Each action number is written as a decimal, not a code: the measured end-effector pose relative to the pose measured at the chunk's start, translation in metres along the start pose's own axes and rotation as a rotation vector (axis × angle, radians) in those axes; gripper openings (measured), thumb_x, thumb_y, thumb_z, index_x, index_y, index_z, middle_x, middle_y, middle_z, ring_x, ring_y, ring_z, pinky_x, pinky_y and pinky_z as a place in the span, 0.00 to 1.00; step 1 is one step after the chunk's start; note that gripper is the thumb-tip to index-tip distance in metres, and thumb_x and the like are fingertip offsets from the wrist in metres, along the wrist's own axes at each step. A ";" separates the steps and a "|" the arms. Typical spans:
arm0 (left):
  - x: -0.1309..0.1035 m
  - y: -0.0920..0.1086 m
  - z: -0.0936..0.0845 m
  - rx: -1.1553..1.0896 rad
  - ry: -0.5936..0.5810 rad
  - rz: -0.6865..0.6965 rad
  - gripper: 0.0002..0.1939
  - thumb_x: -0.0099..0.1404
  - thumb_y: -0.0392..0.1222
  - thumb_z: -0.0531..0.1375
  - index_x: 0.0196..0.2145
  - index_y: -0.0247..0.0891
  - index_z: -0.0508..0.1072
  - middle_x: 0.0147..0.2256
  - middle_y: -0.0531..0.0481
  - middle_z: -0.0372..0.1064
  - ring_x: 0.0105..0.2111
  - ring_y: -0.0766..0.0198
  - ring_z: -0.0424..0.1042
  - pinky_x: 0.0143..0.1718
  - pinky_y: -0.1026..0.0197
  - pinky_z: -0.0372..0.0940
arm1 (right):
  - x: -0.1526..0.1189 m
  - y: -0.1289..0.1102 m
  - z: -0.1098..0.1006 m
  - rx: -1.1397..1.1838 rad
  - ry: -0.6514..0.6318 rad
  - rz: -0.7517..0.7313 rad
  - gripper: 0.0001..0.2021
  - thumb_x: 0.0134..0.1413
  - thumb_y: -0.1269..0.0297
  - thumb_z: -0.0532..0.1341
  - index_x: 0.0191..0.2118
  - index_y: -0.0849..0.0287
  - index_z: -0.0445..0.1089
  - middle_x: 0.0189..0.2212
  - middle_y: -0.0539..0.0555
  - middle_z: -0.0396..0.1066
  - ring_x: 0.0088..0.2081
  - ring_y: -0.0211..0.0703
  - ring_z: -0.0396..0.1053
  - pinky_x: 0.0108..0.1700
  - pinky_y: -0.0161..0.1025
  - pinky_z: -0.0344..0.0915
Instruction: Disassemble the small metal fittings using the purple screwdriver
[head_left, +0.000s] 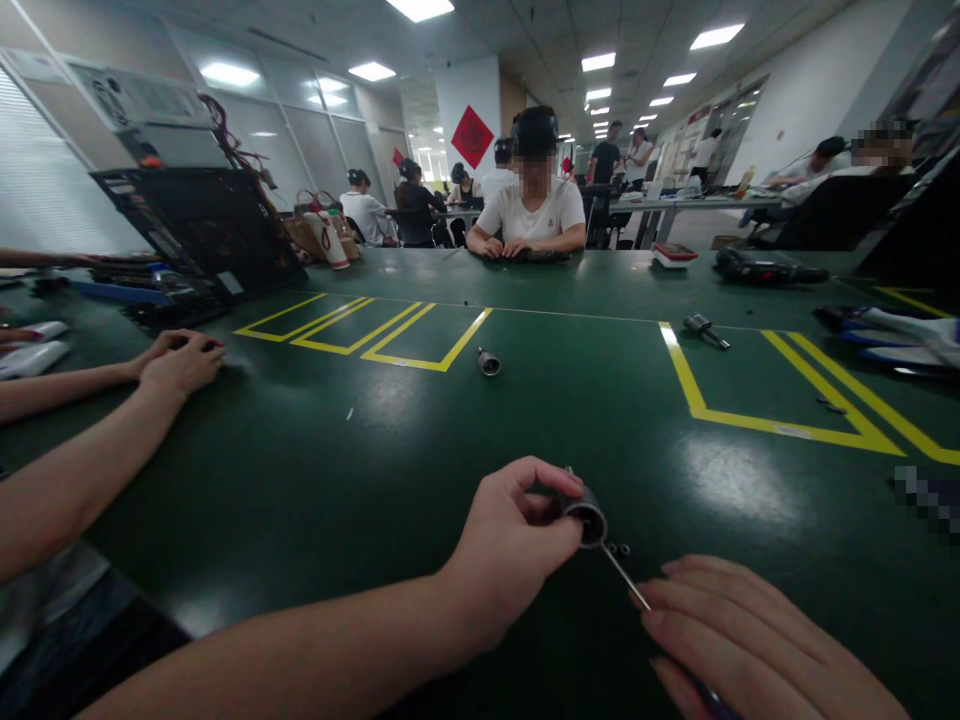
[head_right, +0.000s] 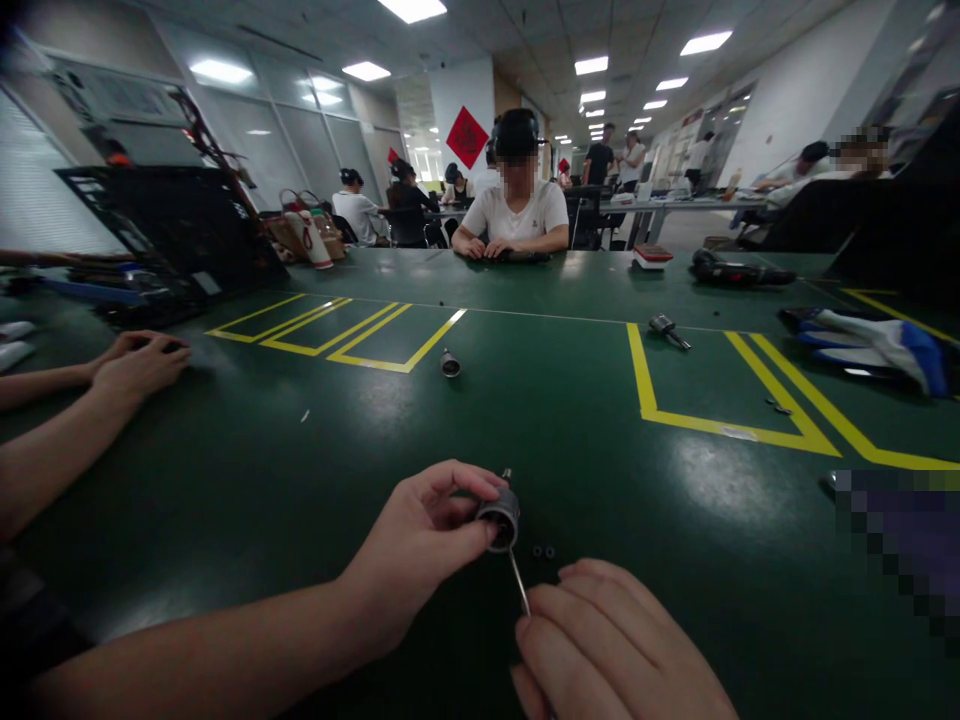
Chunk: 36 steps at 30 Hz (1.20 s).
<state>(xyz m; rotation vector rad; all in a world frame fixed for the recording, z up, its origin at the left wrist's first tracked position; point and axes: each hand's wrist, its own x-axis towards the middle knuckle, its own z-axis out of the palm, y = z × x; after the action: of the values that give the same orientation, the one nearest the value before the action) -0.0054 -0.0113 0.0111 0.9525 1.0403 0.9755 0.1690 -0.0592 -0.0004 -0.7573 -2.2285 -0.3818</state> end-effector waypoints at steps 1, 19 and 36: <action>0.000 0.000 0.000 0.000 -0.001 0.000 0.09 0.46 0.26 0.61 0.27 0.33 0.69 0.33 0.50 0.72 0.31 0.66 0.73 0.34 0.64 0.67 | 0.002 -0.001 -0.001 -0.003 0.015 0.010 0.07 0.52 0.73 0.57 0.35 0.59 0.70 0.27 0.50 0.79 0.28 0.41 0.77 0.36 0.35 0.75; 0.000 -0.002 -0.002 0.015 0.001 -0.013 0.10 0.46 0.25 0.62 0.28 0.32 0.69 0.33 0.50 0.73 0.30 0.68 0.74 0.33 0.67 0.67 | 0.002 -0.009 -0.001 0.029 0.001 0.108 0.11 0.50 0.77 0.54 0.37 0.59 0.70 0.30 0.51 0.79 0.32 0.40 0.77 0.42 0.36 0.73; 0.002 -0.004 -0.001 0.005 -0.015 -0.001 0.10 0.47 0.23 0.62 0.28 0.31 0.69 0.33 0.49 0.74 0.29 0.69 0.74 0.32 0.68 0.67 | 0.002 -0.012 -0.003 0.049 -0.002 0.090 0.09 0.53 0.76 0.54 0.36 0.59 0.70 0.28 0.50 0.79 0.30 0.39 0.77 0.40 0.34 0.73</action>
<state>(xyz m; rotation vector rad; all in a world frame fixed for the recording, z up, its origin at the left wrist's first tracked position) -0.0055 -0.0102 0.0064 0.9618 1.0314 0.9641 0.1623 -0.0689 0.0030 -0.8293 -2.1888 -0.2818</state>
